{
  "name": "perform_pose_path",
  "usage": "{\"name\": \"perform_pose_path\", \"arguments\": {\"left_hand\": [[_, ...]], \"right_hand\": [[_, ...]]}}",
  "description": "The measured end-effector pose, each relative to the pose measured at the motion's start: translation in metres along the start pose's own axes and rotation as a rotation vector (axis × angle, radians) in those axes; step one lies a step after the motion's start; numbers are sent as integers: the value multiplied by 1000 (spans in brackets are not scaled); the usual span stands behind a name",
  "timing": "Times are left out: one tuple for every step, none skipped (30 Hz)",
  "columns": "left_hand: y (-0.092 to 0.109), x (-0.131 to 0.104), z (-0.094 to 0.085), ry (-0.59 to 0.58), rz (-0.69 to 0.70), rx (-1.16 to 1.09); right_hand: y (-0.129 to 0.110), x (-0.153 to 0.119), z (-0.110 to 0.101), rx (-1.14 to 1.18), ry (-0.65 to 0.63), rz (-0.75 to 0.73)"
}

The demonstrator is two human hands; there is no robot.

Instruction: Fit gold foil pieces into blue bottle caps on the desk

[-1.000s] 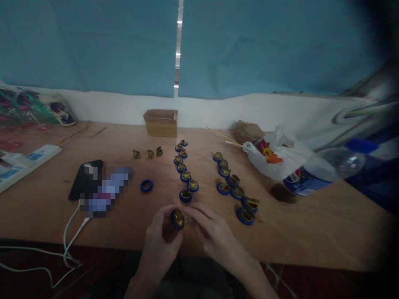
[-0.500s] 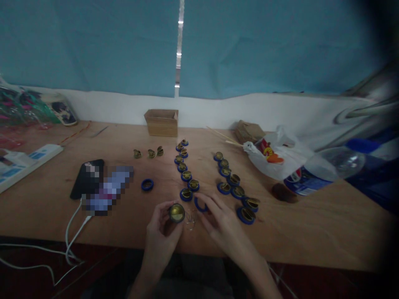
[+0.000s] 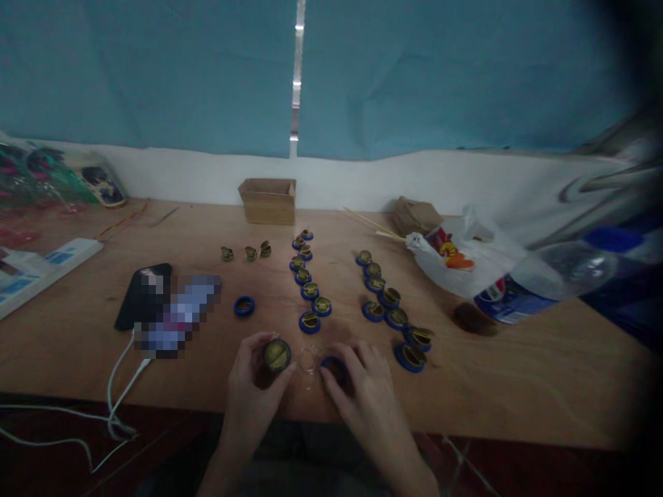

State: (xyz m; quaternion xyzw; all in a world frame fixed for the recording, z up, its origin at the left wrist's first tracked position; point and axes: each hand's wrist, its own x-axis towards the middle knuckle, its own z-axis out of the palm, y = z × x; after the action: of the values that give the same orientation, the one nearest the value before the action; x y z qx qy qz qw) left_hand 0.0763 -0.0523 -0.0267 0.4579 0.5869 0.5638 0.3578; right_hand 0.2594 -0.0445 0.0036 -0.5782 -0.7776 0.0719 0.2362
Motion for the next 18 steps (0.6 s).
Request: {"name": "perform_pose_path", "arguments": {"left_hand": [[0, 0, 1, -10, 3, 3], [0, 0, 1, -16, 7, 9], [0, 0, 1, -18, 14, 15], [0, 0, 1, -19, 19, 21], [1, 0, 0, -14, 22, 26], [1, 0, -1, -8, 23, 29], [2, 0, -1, -1, 20, 30], [2, 0, -2, 7, 14, 29], [3, 0, -4, 17, 8, 25], [3, 0, -5, 31, 5, 21], [2, 1, -6, 49, 5, 18], [2, 1, -8, 69, 4, 15], [1, 2, -9, 89, 3, 12], [1, 2, -10, 105, 4, 9], [0, 2, -11, 116, 5, 9], [0, 2, -12, 119, 4, 10], [0, 3, -12, 120, 2, 11], [0, 3, -13, 117, -1, 12]], "right_hand": [[-4, 0, -1, -13, -17, 5], [-7, 0, -3, -26, -26, 10], [-10, 0, -4, -32, -31, 10], [-12, 0, -6, -23, -41, 5], [-14, -1, -6, -2, -58, -5], [-16, -1, -6, 28, -82, -16], [-18, -2, -6, 60, -110, -26], [-20, -3, -4, 90, -140, -32], [-22, -4, -3, 113, -170, -31], [-24, -5, -1, 130, -196, -24], [-27, -6, 1, 141, -217, -14], [-30, -6, 2, 149, -236, -1], [-33, -6, 3, 159, -257, 13], [-36, -6, 4, 170, -279, 27], [-40, -5, 4, 184, -305, 41], [-43, -4, 4, 200, -337, 54], [-46, -2, 4, 211, -375, 67], [-48, 0, 4, 213, -415, 78]]}}
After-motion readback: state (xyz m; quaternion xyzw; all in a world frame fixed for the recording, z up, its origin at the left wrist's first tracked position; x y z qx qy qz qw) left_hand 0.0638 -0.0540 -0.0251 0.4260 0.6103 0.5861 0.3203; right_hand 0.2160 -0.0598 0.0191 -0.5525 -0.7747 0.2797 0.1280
